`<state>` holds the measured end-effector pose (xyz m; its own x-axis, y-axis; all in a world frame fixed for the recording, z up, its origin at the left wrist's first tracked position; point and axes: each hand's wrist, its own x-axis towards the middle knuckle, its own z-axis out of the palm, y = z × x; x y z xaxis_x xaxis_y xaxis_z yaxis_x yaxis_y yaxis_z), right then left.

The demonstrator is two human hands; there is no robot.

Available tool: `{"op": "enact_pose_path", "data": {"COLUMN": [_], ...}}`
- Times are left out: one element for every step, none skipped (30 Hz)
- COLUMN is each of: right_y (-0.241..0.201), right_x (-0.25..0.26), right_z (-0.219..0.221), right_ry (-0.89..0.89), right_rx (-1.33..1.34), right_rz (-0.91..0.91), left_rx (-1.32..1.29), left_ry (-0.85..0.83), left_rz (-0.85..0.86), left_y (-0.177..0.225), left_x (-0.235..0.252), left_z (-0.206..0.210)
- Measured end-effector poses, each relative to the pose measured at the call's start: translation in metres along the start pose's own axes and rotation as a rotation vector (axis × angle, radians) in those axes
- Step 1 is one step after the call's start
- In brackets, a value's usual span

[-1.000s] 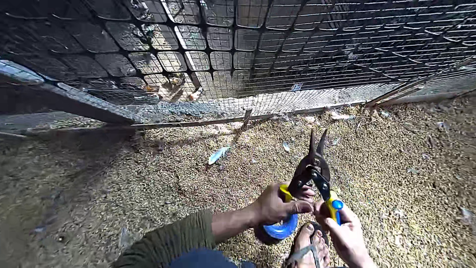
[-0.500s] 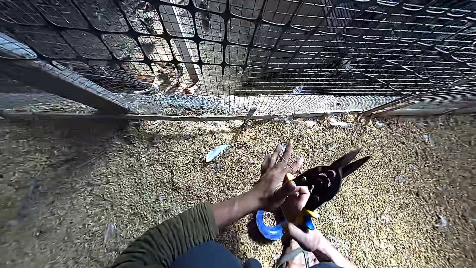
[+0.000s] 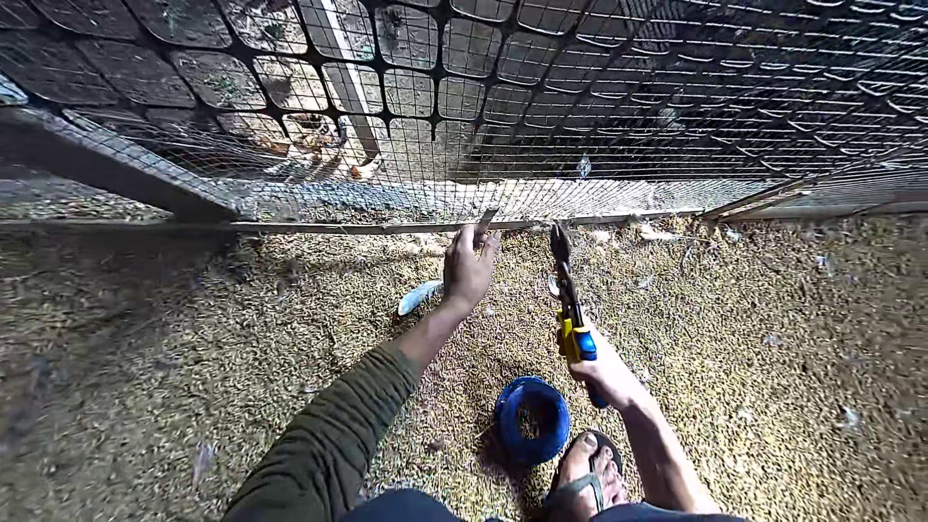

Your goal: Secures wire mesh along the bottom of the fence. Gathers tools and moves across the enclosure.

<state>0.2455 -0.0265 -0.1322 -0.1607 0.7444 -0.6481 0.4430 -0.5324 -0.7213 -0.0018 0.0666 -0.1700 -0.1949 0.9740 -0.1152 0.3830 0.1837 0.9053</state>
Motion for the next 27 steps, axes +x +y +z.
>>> {"op": "enact_pose_path", "data": {"right_y": [-0.001, -0.002, -0.003, -0.004, -0.006, -0.008, -0.01, -0.012, -0.014, -0.015, -0.014, -0.014, -0.014, -0.015, -0.016, -0.017, -0.019, -0.021, -0.022, -0.023, -0.024, -0.026, -0.027, -0.028, -0.028, -0.028, -0.028], "right_x": [0.002, 0.004, 0.006, 0.008, 0.01, 0.012, 0.015, 0.018, 0.021, 0.023, 0.027, 0.03, 0.033, 0.035, 0.037, 0.039, 0.04, 0.042, 0.044, 0.045, 0.045, 0.045, 0.045, 0.045, 0.045, 0.045, 0.045], "right_z": [0.002, 0.003, 0.005, 0.006, 0.007, 0.008, 0.009, 0.009, 0.01, 0.011, 0.012, 0.012, 0.013, 0.013, 0.014, 0.014, 0.014, 0.014, 0.014, 0.014, 0.014, 0.013, 0.014, 0.014, 0.014, 0.015, 0.015], "right_ry": [-0.023, -0.039, -0.048, -0.056, -0.067, -0.078, -0.09, -0.106, -0.122, -0.135, -0.142, -0.15, -0.156, -0.161, -0.165, -0.168, -0.172, -0.183, -0.187, -0.194, -0.198, -0.206, -0.213, -0.219, -0.226, -0.23, -0.235], "right_rx": [-0.055, -0.099, -0.128, -0.151, -0.181, -0.213, -0.241, -0.26, -0.267, -0.268, -0.266, -0.265, -0.27, -0.274, -0.281, -0.288, -0.299, -0.308, -0.315, -0.319, -0.324, -0.334, -0.344, -0.356, -0.362, -0.365, -0.366], "right_rz": [0.026, 0.048, 0.061, 0.072, 0.078, 0.075, 0.072, 0.067, 0.064, 0.061, 0.055, 0.051, 0.049, 0.048, 0.045, 0.046, 0.05, 0.052, 0.049, 0.047, 0.043, 0.041, 0.038, 0.036, 0.038, 0.037, 0.031], "left_rx": [-0.041, -0.072, -0.097, -0.113, -0.125, -0.123, -0.123, -0.126, -0.129, -0.127, -0.124, -0.118, -0.113, -0.11, -0.109, -0.11, -0.111, -0.109, -0.111, -0.116, -0.119, -0.119, -0.116, -0.113, -0.114, -0.12, -0.126], "left_ry": [-0.012, -0.024, -0.035, -0.046, -0.057, -0.058, -0.041, -0.026, -0.016, -0.014, -0.01, -0.004, 0.003, 0.008, 0.011, 0.012, 0.011, 0.016, 0.021, 0.03, 0.034, 0.039, 0.045, 0.05, 0.054, 0.055, 0.053], "left_rz": [0.009, -0.002, -0.027, -0.059, -0.079, -0.081, -0.076, -0.073, -0.078, -0.086, -0.091, -0.093, -0.096, -0.096, -0.094, -0.089, -0.085, -0.079, -0.075, -0.073, -0.066, -0.061, -0.062, -0.065, -0.069, -0.072, -0.075], "left_y": [0.001, 0.002, 0.004, 0.005, 0.005, 0.003, 0.0, -0.003, -0.005, -0.006, -0.006, -0.007, -0.007, -0.007, -0.007, -0.006, -0.006, -0.005, -0.005, -0.005, -0.005, -0.006, -0.006, -0.006, -0.005, -0.005, -0.006], "left_x": [0.001, 0.001, 0.001, 0.0, -0.001, -0.003, -0.005, -0.007, -0.008, -0.01, -0.011, -0.011, -0.011, -0.011, -0.011, -0.011, -0.012, -0.012, -0.012, -0.013, -0.014, -0.015, -0.017, -0.018, -0.019, -0.021, -0.022], "left_z": [0.0, 0.0, -0.001, -0.002, -0.004, -0.005, -0.005, -0.004, -0.005, -0.006, -0.007, -0.008, -0.008, -0.008, -0.008, -0.008, -0.008, -0.008, -0.007, -0.006, -0.006, -0.007, -0.008, -0.009, -0.01, -0.01, -0.011]}}
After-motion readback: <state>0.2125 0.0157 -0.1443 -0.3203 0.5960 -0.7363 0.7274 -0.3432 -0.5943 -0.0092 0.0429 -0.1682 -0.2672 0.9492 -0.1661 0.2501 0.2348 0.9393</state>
